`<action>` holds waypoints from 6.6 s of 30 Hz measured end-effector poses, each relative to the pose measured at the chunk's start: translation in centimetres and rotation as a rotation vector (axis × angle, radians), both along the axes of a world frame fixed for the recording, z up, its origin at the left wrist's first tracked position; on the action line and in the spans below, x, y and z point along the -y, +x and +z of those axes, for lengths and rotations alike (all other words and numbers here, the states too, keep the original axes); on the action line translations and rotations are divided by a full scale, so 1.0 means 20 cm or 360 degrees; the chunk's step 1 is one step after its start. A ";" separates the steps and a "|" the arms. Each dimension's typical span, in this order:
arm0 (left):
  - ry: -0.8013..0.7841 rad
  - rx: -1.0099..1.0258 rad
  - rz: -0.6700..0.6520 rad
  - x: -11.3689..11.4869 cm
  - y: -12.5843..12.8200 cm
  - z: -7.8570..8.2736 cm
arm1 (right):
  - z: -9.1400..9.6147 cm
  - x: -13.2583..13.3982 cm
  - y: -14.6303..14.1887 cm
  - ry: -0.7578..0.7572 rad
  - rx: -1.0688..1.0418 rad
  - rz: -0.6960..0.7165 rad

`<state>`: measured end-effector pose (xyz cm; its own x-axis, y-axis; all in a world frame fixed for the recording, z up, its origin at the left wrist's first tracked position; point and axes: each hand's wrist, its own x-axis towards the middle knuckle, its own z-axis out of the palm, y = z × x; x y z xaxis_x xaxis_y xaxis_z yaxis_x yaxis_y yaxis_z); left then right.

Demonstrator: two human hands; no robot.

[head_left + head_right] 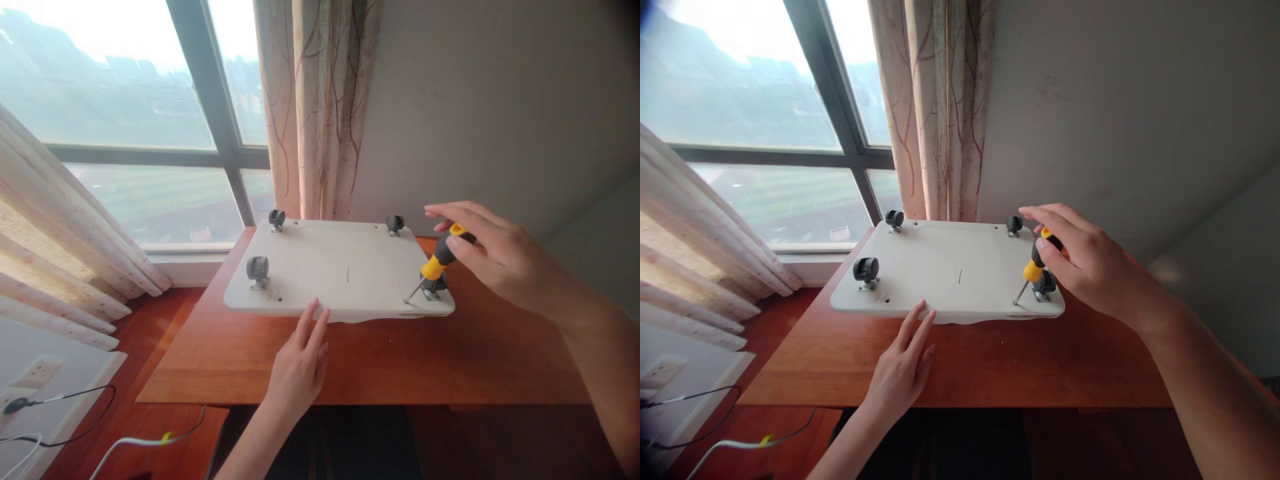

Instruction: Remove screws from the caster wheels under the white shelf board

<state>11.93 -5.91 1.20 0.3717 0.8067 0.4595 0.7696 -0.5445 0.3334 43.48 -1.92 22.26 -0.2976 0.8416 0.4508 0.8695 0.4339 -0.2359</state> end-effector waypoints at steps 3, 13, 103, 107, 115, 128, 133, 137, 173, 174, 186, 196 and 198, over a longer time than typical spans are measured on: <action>-0.0001 0.0001 0.0001 0.00 0.00 -0.01 | 0.01 0.01 0.02 -0.0099 -0.0086 0.0039; 0.0001 0.0005 0.0003 0.00 0.01 -0.01 | 0.02 -0.02 0.07 -0.0176 -0.0065 -0.0099; -0.0432 -0.0389 -0.0377 -0.05 -0.02 0.02 | -0.03 0.00 0.01 0.0251 0.0081 -0.0222; -0.0390 -0.0377 -0.0414 -0.06 -0.02 0.03 | -0.03 0.00 0.01 0.0250 0.0069 -0.0223; -0.0268 -0.0265 -0.0444 -0.06 0.00 0.04 | -0.04 0.01 0.01 0.0239 0.0046 -0.0225; -0.0611 0.0759 -0.0340 -0.06 0.00 0.04 | -0.03 0.03 0.03 0.0245 0.0093 -0.0168; -0.0768 0.1059 -0.0286 -0.06 -0.01 0.00 | -0.02 0.04 0.04 0.0246 0.0092 -0.0176; -0.0724 0.1153 -0.0258 -0.06 0.00 -0.01 | -0.02 0.07 0.03 0.0436 -0.0112 -0.0160; -0.0552 0.0915 -0.0447 -0.01 0.06 0.09 | -0.25 0.10 -0.15 -0.0263 -0.0867 0.0306; -0.0552 0.0911 -0.0449 -0.01 0.06 0.09 | -0.25 0.10 -0.14 -0.0259 -0.0869 0.0305; -0.0598 0.0869 -0.0414 0.01 0.08 0.11 | -0.23 0.13 -0.16 -0.0131 -0.0684 0.0261; -0.0330 0.0350 -0.0459 -0.09 0.17 0.32 | 0.01 0.16 -0.18 -0.0064 -0.0374 0.0366; -0.0309 0.0241 -0.0457 -0.19 0.22 0.43 | 0.11 0.12 -0.17 -0.0016 -0.0339 0.0298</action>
